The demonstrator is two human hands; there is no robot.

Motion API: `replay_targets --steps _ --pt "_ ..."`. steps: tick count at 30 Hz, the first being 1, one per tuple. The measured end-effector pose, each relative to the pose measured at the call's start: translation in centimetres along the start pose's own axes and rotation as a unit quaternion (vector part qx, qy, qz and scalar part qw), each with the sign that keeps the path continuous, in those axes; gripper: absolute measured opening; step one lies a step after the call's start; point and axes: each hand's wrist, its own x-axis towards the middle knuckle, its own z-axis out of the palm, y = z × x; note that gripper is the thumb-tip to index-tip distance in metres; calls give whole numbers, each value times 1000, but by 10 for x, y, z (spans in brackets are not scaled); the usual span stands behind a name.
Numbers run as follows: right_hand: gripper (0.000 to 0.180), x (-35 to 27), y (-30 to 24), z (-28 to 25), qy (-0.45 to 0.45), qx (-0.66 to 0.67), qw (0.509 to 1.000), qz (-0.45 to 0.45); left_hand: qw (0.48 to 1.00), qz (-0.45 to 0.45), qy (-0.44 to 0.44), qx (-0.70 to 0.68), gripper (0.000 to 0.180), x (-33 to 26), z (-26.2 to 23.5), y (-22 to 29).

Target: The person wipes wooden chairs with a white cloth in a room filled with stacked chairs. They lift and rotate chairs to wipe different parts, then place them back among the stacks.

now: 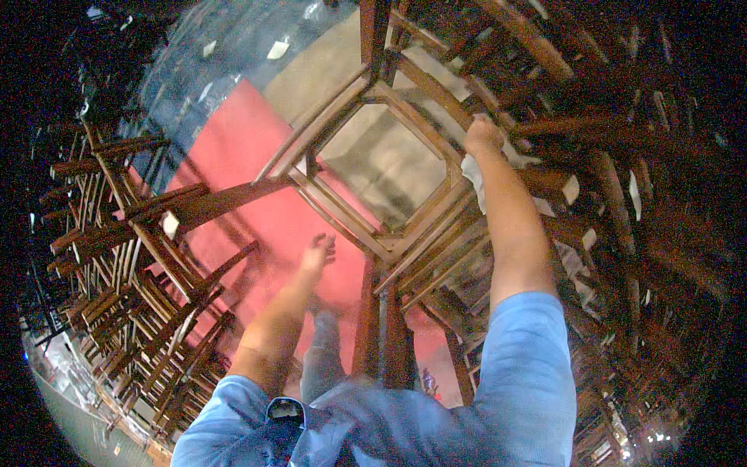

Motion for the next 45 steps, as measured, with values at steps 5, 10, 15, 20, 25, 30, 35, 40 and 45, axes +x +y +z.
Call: replay_targets --steps 5,10,15,20,25,30,35,40,45 --pt "51 41 8 22 -76 26 996 -26 997 -7 8 -77 85 42 47 18" --pt "67 90 41 29 -157 49 986 -35 978 -24 -7 -208 93 99 95 10" --pt "78 66 -9 -1 -215 -14 971 -107 942 -35 15 -335 85 134 82 -41" --pt "71 60 -10 -11 -255 7 959 -126 919 -41 -33 -390 75 124 61 -41" --pt "60 45 -6 -3 -299 -22 942 -151 930 -83 -22 -358 100 114 32 -53" --pt "48 -10 -65 -13 -347 -43 909 -227 951 -41 28 -306 68 62 -10 -80" --pt "42 -46 -59 -3 -346 16 926 -151 944 11 37 -327 76 20 -48 -127" --pt "39 -150 -74 -30 -294 26 932 -211 909 -15 49 -414 80 -85 -70 -166" --pt "31 -260 -111 -47 -344 25 922 -178 888 57 98 -445 82 -198 -119 -221"
